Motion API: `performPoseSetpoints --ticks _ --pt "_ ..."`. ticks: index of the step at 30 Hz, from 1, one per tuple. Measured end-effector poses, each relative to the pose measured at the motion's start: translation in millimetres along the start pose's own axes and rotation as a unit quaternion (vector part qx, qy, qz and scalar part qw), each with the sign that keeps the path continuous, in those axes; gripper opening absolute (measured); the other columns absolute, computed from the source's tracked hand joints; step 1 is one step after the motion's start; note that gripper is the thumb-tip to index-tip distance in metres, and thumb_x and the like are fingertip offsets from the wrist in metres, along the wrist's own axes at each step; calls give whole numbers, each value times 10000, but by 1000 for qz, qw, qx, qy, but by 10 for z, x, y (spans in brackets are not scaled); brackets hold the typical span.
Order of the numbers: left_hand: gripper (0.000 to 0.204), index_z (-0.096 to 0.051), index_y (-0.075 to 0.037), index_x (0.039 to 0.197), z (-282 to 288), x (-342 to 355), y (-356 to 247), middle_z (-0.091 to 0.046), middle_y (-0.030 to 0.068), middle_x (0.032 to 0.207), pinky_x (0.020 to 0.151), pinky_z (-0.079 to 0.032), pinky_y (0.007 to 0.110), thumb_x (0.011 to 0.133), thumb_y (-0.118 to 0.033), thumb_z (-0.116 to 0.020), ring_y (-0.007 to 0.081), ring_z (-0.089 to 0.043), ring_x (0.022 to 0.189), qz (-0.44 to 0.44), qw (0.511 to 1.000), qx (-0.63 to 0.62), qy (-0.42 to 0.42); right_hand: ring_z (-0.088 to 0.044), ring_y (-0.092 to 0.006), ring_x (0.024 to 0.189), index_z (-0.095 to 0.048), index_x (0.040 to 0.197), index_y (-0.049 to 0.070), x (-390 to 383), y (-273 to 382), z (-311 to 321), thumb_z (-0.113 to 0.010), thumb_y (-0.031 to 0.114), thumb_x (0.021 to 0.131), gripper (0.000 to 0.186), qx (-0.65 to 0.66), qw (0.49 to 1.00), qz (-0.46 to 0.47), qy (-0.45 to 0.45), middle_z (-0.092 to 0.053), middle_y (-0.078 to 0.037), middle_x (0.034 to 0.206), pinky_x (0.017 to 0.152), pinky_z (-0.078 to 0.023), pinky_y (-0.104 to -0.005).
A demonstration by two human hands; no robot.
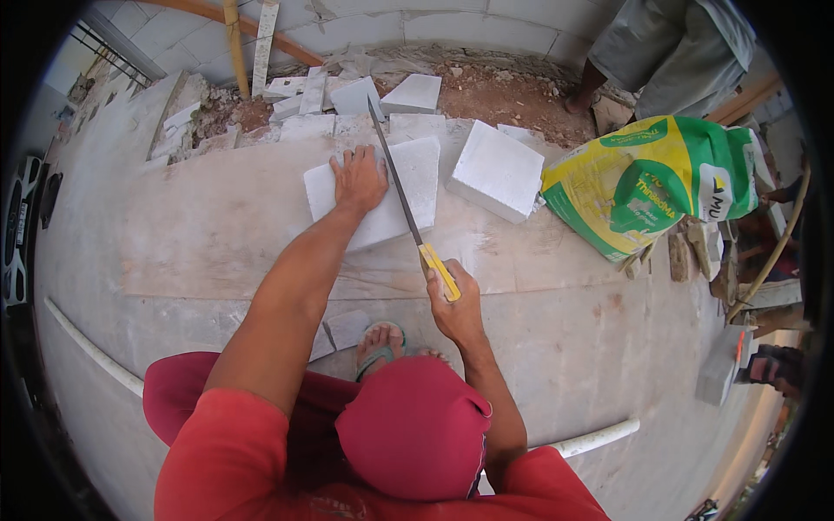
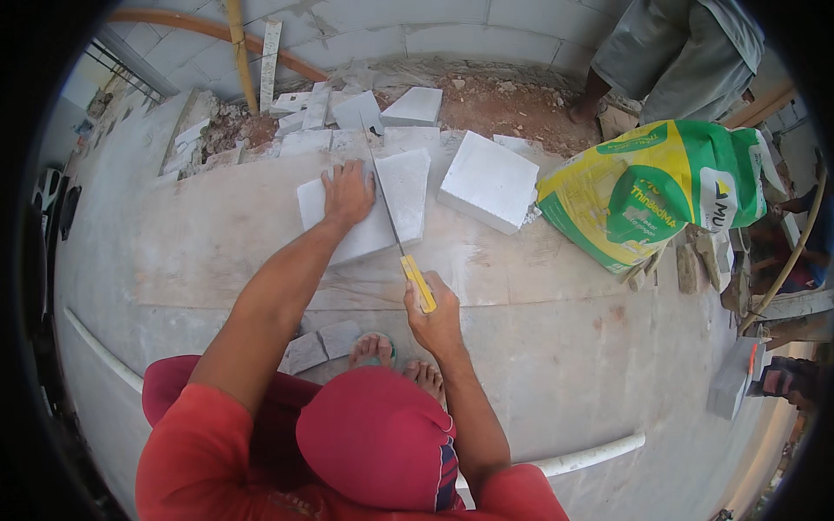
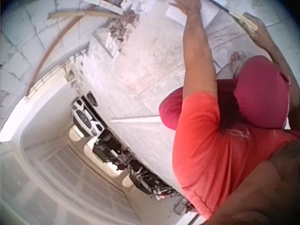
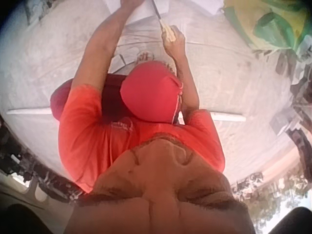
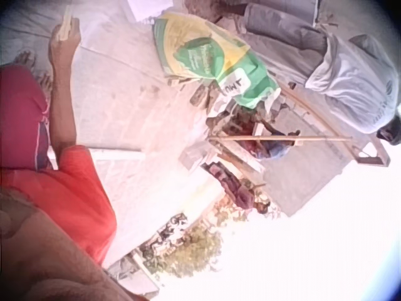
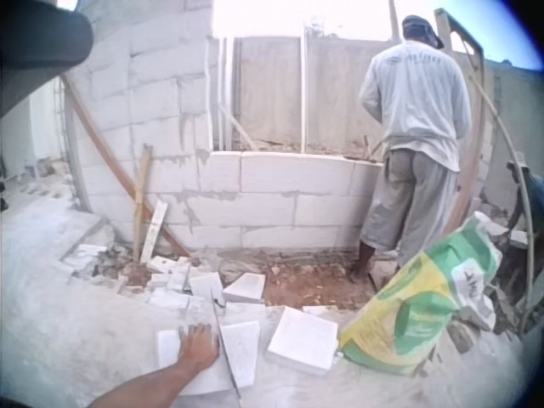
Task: The person measures white ceramic tiles with a tape measure, marks the cut line, and uses a hand saw to cut the tiles into smaller pieces. The cut pieces are set aside on the floor.
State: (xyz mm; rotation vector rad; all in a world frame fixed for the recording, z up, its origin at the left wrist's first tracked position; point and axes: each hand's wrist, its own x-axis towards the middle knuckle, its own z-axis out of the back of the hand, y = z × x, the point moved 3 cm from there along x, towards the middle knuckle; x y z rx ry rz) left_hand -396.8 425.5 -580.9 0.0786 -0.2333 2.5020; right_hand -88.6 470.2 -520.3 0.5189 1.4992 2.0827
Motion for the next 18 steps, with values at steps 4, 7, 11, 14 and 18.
performPoseSetpoints --ticks 4,7,11,14,18 --pt "423 -613 -40 1383 26 -12 -38 -623 154 1393 1199 -271 641 1080 -324 -533 355 -520 1368 8 1000 -3 5 -675 -315 673 -653 1071 -4 -650 -109 94 -681 177 1024 189 8 997 -80 11 -669 -227 785 657 -543 -398" --pt "419 -618 -41 1386 21 -17 -24 -633 154 1387 1184 -291 628 1084 -320 -538 356 -529 1358 6 1000 7 0 -717 -255 743 -684 1233 -24 -1306 -242 416 -687 175 1018 293 24 998 -64 4 -715 -201 828 729 -575 -359" --pt "403 -630 -42 1372 19 -32 -23 -639 149 1375 1177 -296 628 1086 -308 -529 355 -540 1345 -4 1000 5 -3 -703 -269 731 -685 1183 -22 -955 -87 349 -687 170 1018 253 2 998 -63 29 -702 -209 818 715 -568 -363" --pt "396 -635 -41 1366 -1 -8 -31 -639 148 1375 1176 -295 628 1088 -298 -521 356 -544 1338 -9 1000 -4 -2 -659 -313 670 -631 1033 -3 -190 -84 21 -683 158 1020 169 2 999 -41 17 -655 -224 780 647 -528 -396" --pt "403 -631 -45 1376 49 -13 -23 -635 147 1380 1184 -289 642 1086 -300 -516 358 -541 1346 -3 1000 -7 5 -693 -322 677 -638 1038 5 -591 -90 53 -686 164 1020 167 19 997 -77 9 -664 -217 788 640 -539 -397"
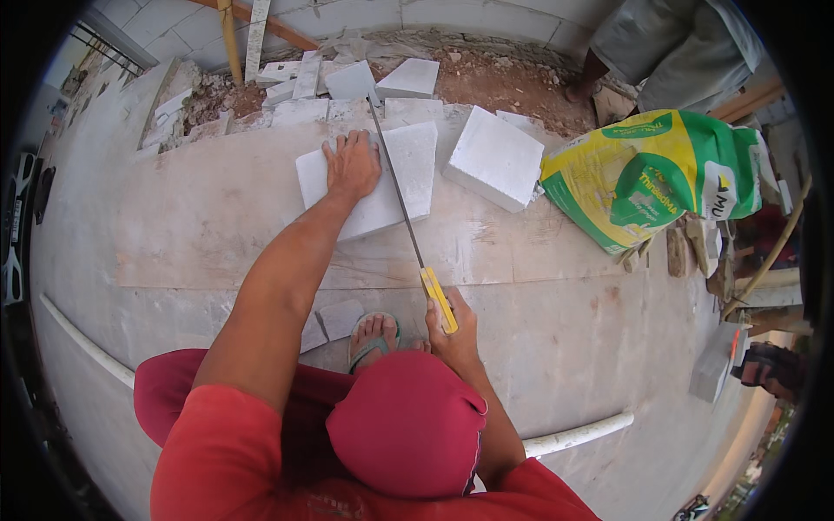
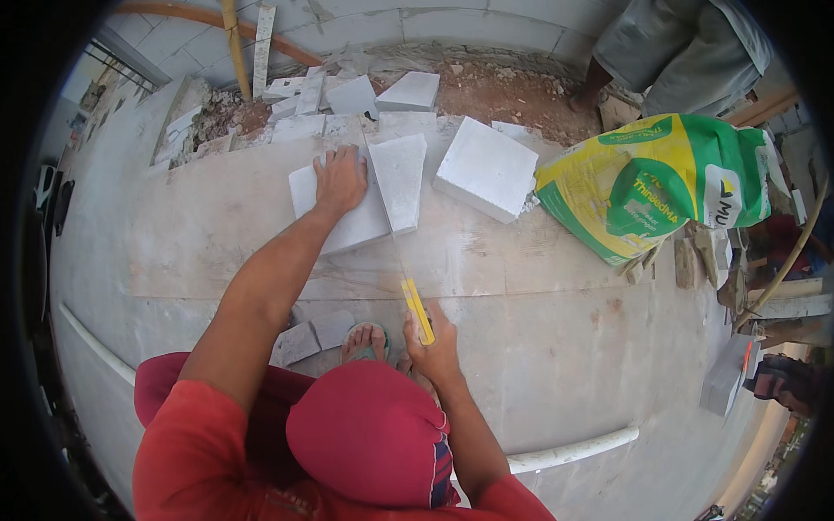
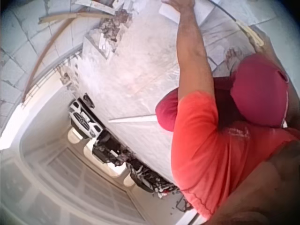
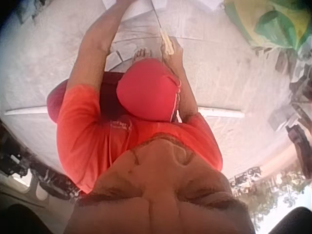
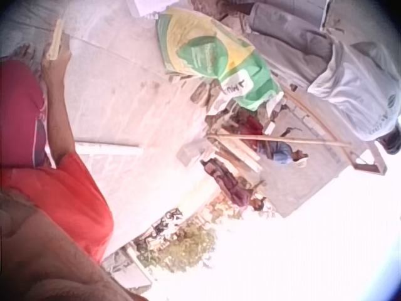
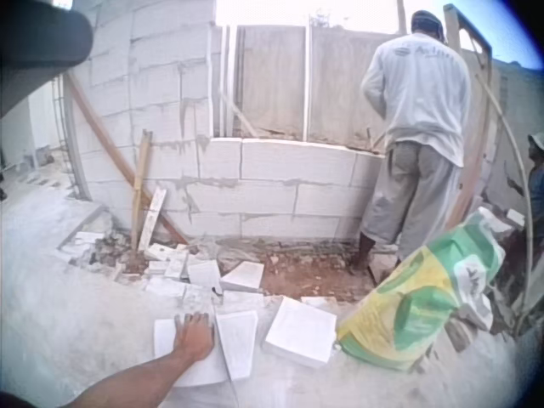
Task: The person measures white ceramic tiles with a tape measure, marks the cut line, and uses a hand saw to cut the tiles into smaller pieces. The cut pieces are set aside on the floor.
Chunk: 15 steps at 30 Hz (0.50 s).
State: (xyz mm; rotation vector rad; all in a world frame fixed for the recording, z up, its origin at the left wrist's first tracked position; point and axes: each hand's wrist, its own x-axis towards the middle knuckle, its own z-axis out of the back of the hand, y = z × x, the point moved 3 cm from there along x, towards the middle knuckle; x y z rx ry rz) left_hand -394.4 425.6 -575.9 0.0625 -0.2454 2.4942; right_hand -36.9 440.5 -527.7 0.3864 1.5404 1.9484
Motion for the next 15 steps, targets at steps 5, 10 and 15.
performPoseSetpoints --ticks 5,10,15 --pt "413 -630 -52 1385 -7 -21 13 -631 139 1382 1199 -280 666 1081 -307 -515 355 -525 1366 7 1000 3 0 -755 -285 751 -683 1150 13 -954 -335 420 -688 153 1010 197 -29 999 -25 -2 -713 -203 838 716 -589 -364" --pt "408 -632 -51 1377 -56 22 -28 -631 137 1381 1201 -281 664 1081 -310 -522 354 -529 1361 -12 1000 -1 -2 -552 -258 639 -605 990 -2 116 -15 100 -682 157 1020 179 -19 1000 13 -2 -578 -175 747 613 -486 -385" --pt "413 -627 -48 1390 -1 26 1 -632 135 1377 1206 -285 654 1083 -301 -516 352 -529 1360 3 1000 -4 10 -650 -293 639 -645 1048 1 -184 -117 85 -683 170 1012 177 -16 1000 -4 -9 -664 -205 778 636 -537 -391"
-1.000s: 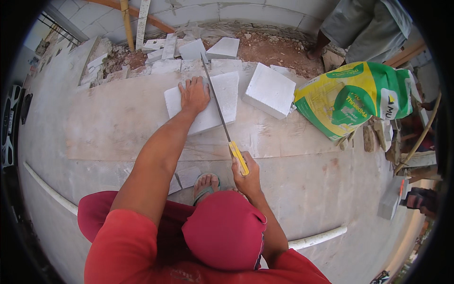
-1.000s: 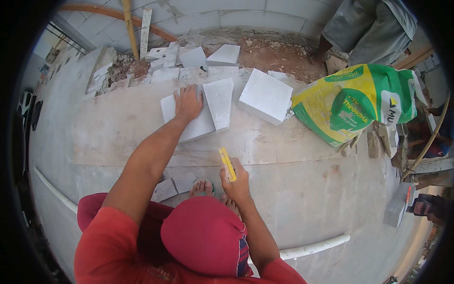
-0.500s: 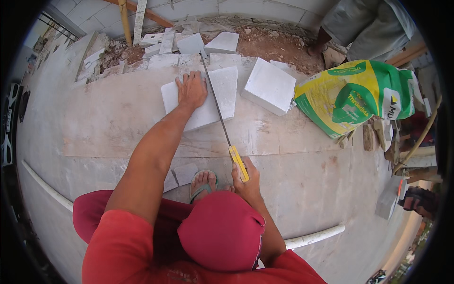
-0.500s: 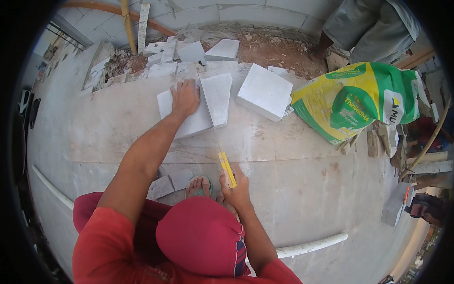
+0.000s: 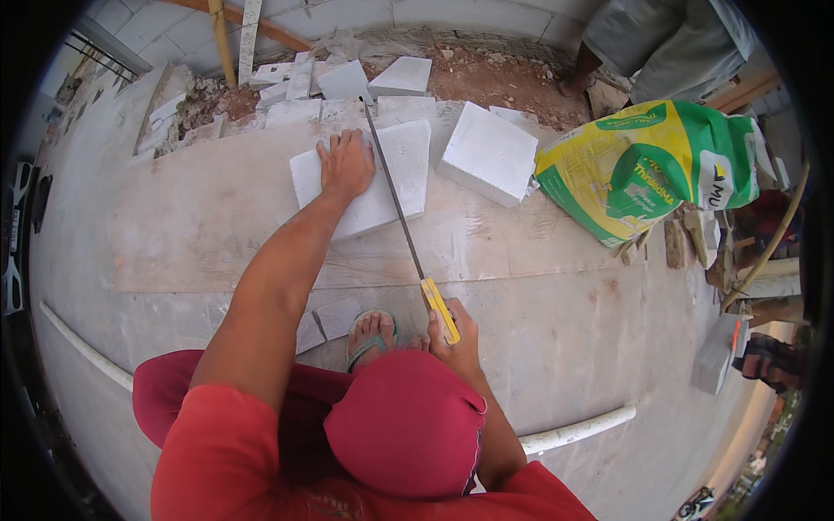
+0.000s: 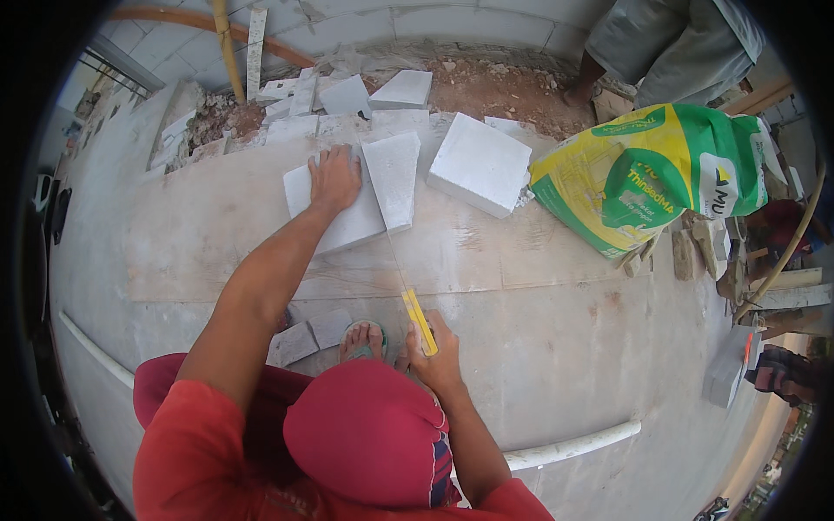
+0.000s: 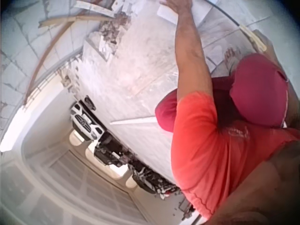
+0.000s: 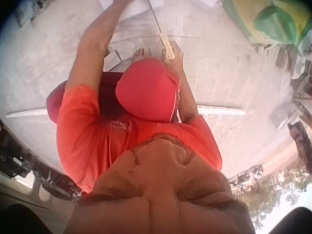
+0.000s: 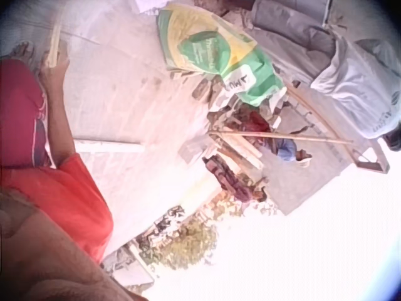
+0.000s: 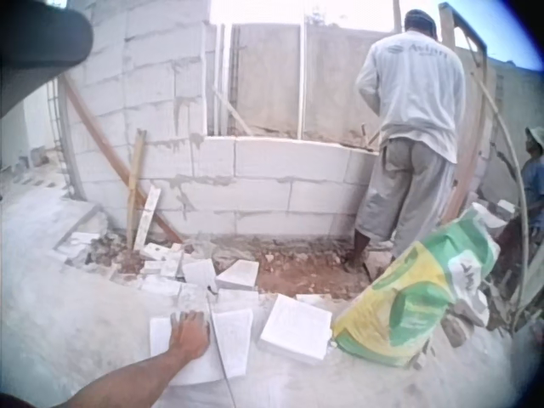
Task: The person measures white ceramic tiles with a tape measure, marks the cut line, and uses a hand saw to cut the tiles into smaller pieces. The cut pieces are set aside on the floor.
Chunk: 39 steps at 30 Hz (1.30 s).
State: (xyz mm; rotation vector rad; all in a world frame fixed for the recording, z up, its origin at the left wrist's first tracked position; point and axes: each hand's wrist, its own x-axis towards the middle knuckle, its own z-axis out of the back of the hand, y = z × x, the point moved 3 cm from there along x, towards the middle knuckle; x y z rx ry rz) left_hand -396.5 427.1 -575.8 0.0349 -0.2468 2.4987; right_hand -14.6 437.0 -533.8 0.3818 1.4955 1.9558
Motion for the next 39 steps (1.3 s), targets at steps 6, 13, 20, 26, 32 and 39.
performPoseSetpoints --ticks 6,13,20,26,32,39 --pt "443 -613 -25 1421 -5 -68 -24 -635 159 1396 1182 -305 624 1095 -304 -506 365 -553 1328 -6 999 26 -24 -676 -256 660 -658 1063 11 -615 -84 333 -681 161 1012 160 -10 1000 20 -13 -677 -183 788 649 -549 -385" --pt "423 -624 -22 1384 -3 -23 -36 -638 158 1374 1161 -316 629 1089 -304 -511 368 -550 1322 0 1000 7 1 -644 -312 597 -596 1003 6 312 76 -134 -684 161 1015 179 1 1000 22 -10 -619 -215 718 574 -500 -413" --pt "397 -643 -58 1357 -15 -7 35 -634 128 1372 1203 -279 647 1093 -317 -499 353 -534 1356 14 999 29 -8 -660 -326 624 -629 1016 25 -546 -17 289 -681 150 1013 135 -1 1000 10 -24 -652 -221 758 618 -531 -395" --pt "407 -637 -39 1371 -57 0 -4 -639 153 1367 1161 -315 625 1085 -307 -528 365 -558 1306 -20 999 13 -43 -575 -290 634 -599 976 9 575 199 -144 -687 151 1017 171 6 999 39 -7 -588 -190 728 612 -492 -389" --pt "438 -622 -42 1422 -8 -28 -1 -638 149 1386 1157 -317 630 1087 -310 -534 369 -571 1292 -3 1000 16 -24 -689 -327 665 -646 1059 1 -634 -82 361 -700 169 1006 184 -19 1000 -12 -11 -672 -216 783 651 -550 -387" --pt "422 -626 -43 1404 -64 31 -35 -637 142 1385 1171 -301 641 1087 -305 -529 366 -550 1324 -14 1000 2 -19 -612 -365 624 -607 1005 5 557 133 -60 -696 159 1010 178 -21 999 45 -1 -636 -226 754 607 -511 -417"
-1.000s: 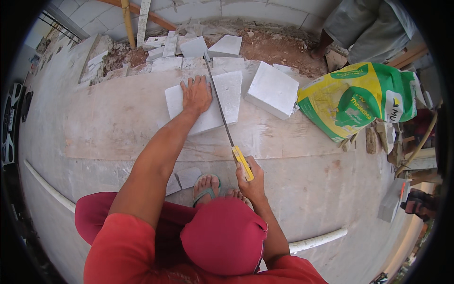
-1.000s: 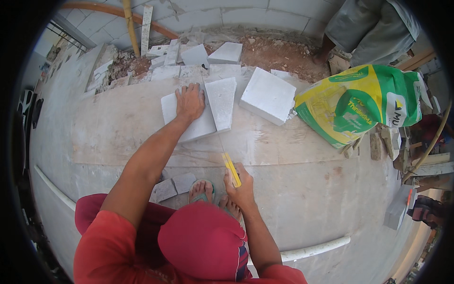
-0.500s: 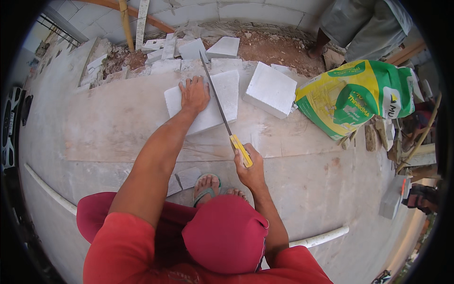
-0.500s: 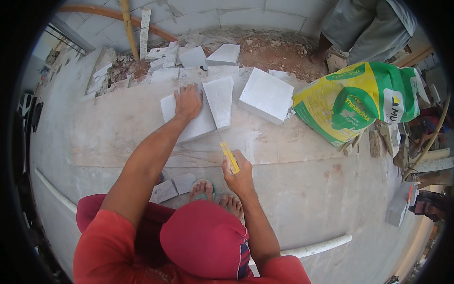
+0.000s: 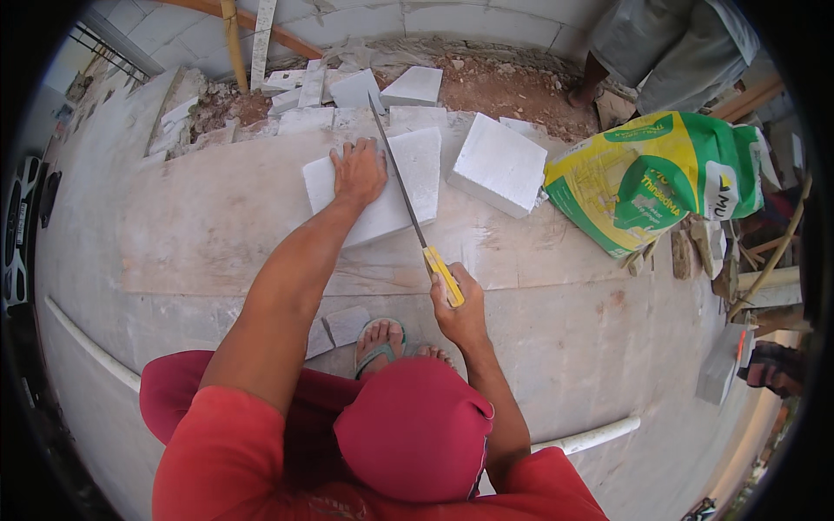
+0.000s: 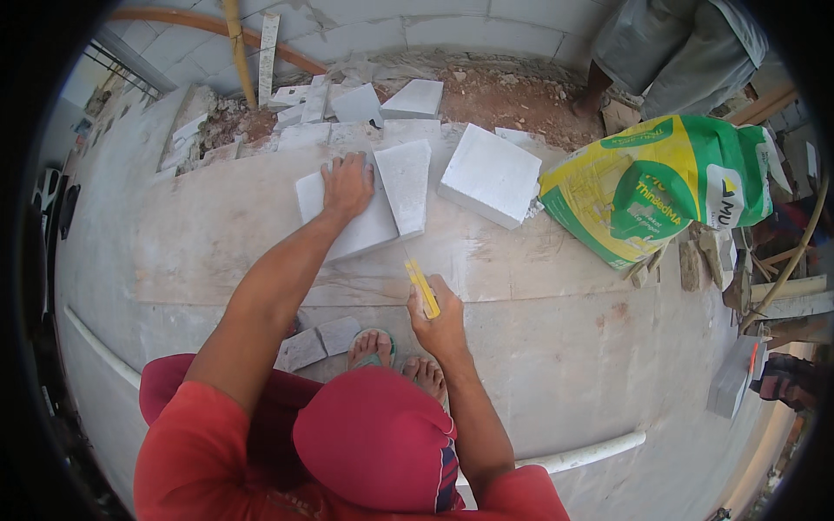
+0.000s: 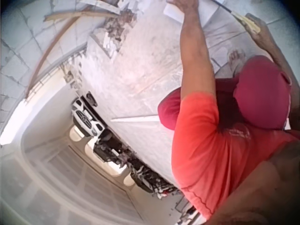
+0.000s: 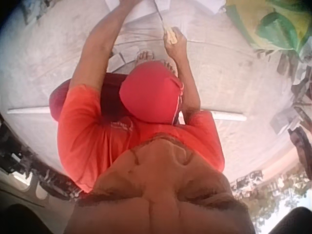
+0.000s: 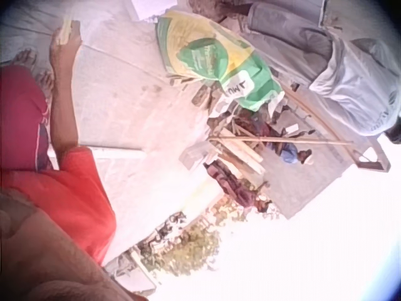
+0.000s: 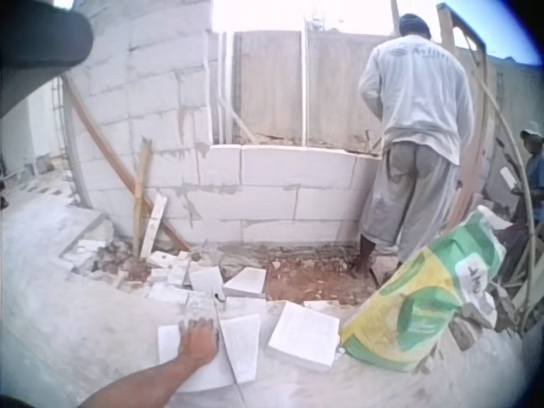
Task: The person measures white ceramic tiles with a tape measure, marks the cut line, and uses a hand saw to cut the tiles into smaller pieces. The cut pieces are set aside on the floor.
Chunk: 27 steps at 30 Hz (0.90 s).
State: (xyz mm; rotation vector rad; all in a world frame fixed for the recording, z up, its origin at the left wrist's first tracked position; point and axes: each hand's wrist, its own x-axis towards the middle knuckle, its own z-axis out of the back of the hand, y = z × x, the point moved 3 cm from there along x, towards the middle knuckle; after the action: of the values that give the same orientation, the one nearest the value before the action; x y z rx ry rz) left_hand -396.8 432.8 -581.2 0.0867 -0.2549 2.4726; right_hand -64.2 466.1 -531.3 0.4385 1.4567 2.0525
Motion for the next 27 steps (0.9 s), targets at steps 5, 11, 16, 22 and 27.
performPoseSetpoints --ticks 5,11,16,22,27 --pt "400 -641 -50 1365 15 -7 -36 -633 138 1377 1197 -270 663 1083 -305 -518 362 -517 1378 25 999 -10 41 -673 -343 653 -643 1070 -6 -763 -88 208 -698 189 1014 211 6 999 -51 -3 -655 -224 770 635 -540 -399" --pt "429 -639 -31 1388 52 -35 39 -640 146 1379 1157 -326 628 1078 -311 -544 361 -553 1322 9 1000 11 -2 -704 -321 670 -658 1092 -12 -893 -41 372 -711 172 999 214 -15 998 -58 16 -673 -221 792 654 -557 -383" --pt "410 -641 -40 1377 22 -21 8 -637 142 1381 1174 -302 643 1080 -301 -531 356 -548 1333 1 1000 5 3 -646 -361 616 -596 993 4 69 75 -53 -702 121 1003 158 6 1000 -2 -9 -652 -236 779 599 -513 -417" --pt "432 -625 -29 1410 62 -65 5 -635 152 1391 1165 -321 627 1088 -300 -524 368 -551 1328 10 1000 25 8 -707 -270 662 -655 1074 6 -1220 -101 405 -718 166 996 189 12 999 -39 -29 -684 -197 779 650 -563 -373" --pt "424 -622 -31 1400 47 -2 -111 -631 155 1389 1170 -315 632 1085 -299 -524 369 -546 1337 4 1000 6 14 -671 -332 635 -617 1019 -4 -245 -59 112 -707 144 1000 174 2 1000 -21 -5 -629 -239 740 607 -523 -411"
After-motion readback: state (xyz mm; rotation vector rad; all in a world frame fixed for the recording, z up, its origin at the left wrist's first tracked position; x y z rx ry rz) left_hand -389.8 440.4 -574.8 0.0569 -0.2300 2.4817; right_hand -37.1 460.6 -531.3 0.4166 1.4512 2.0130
